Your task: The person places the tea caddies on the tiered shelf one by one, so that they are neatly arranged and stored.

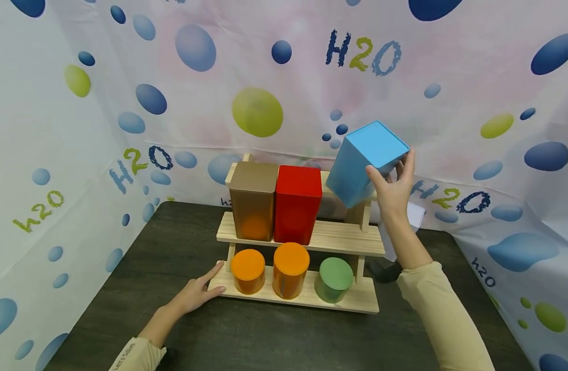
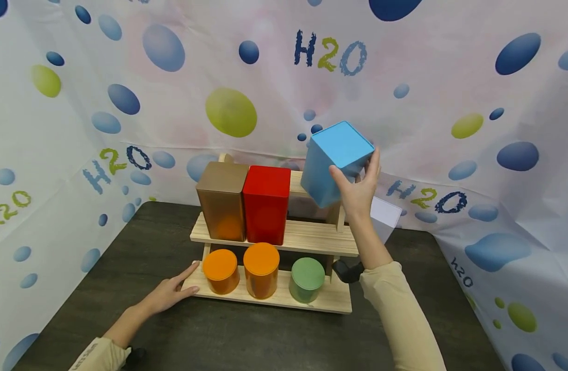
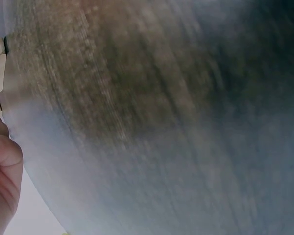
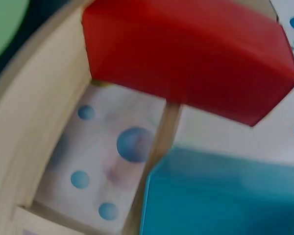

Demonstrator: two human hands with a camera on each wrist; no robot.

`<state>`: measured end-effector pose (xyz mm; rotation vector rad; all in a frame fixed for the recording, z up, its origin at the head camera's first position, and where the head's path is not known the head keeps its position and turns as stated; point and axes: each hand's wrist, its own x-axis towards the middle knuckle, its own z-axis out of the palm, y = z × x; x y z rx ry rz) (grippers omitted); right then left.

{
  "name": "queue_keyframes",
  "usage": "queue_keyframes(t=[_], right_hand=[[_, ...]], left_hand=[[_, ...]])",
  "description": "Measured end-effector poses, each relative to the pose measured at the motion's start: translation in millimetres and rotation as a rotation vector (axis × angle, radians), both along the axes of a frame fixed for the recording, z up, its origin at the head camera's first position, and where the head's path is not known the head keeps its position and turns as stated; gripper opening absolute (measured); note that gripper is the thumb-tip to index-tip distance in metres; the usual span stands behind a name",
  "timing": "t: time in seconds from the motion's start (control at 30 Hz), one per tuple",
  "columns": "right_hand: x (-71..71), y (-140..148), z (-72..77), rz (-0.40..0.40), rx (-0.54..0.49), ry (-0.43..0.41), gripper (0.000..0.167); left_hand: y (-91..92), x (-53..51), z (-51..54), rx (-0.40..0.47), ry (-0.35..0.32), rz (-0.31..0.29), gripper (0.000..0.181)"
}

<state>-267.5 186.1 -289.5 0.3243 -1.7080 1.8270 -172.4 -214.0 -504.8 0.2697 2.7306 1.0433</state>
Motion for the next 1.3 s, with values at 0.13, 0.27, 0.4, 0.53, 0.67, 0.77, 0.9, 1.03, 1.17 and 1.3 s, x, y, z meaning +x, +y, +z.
queue_keyframes(t=[0.13, 0.27, 0.4, 0.53, 0.67, 0.77, 0.9, 1.03, 1.17, 1.3], right_hand=[[-10.6, -1.0, 8.6, 0.064, 0.085, -0.056, 0.09], [-19.5, -1.4, 13.0, 0.105, 0.162, -0.099, 0.08], [-27.5, -1.7, 14.8, 0.1, 0.24, -0.131, 0.072], [-33.9, -0.5, 18.4, 0.074, 0.301, -0.171, 0.067], [-35.1, -1.5, 28.0, 0.027, 0.355, -0.172, 0.059], [-34.9, -6.3, 35.9, -0.072, 0.392, -0.141, 0.051], [-35.2, -14.0, 41.7, -0.186, 0.404, -0.121, 0.041], [-36.5, -20.3, 44.0, -0.229, 0.416, -0.123, 0.037], [-38.3, -25.5, 46.5, -0.22, 0.429, -0.152, 0.037], [-40.6, -32.8, 49.3, -0.193, 0.42, -0.183, 0.037]], left_hand=[[-1.0, -0.1, 0.2, -0.004, 0.01, -0.002, 0.073], [-1.0, -0.6, -0.4, -0.006, 0.013, -0.009, 0.073], [-0.3, 0.2, -1.3, -0.006, 0.018, -0.009, 0.073], [0.2, 0.8, -1.8, -0.002, 0.021, -0.007, 0.074], [-0.2, 0.4, -1.6, 0.004, 0.004, -0.011, 0.074], [-0.5, 0.3, -1.2, 0.001, -0.003, -0.011, 0.074], [-0.2, 0.6, -0.2, -0.005, -0.008, -0.007, 0.074], [0.2, 0.4, -0.3, -0.007, -0.001, -0.007, 0.074], [-0.4, -0.4, -0.7, 0.004, -0.003, -0.007, 0.074], [-1.3, -0.5, -1.5, 0.017, -0.001, -0.007, 0.073]])
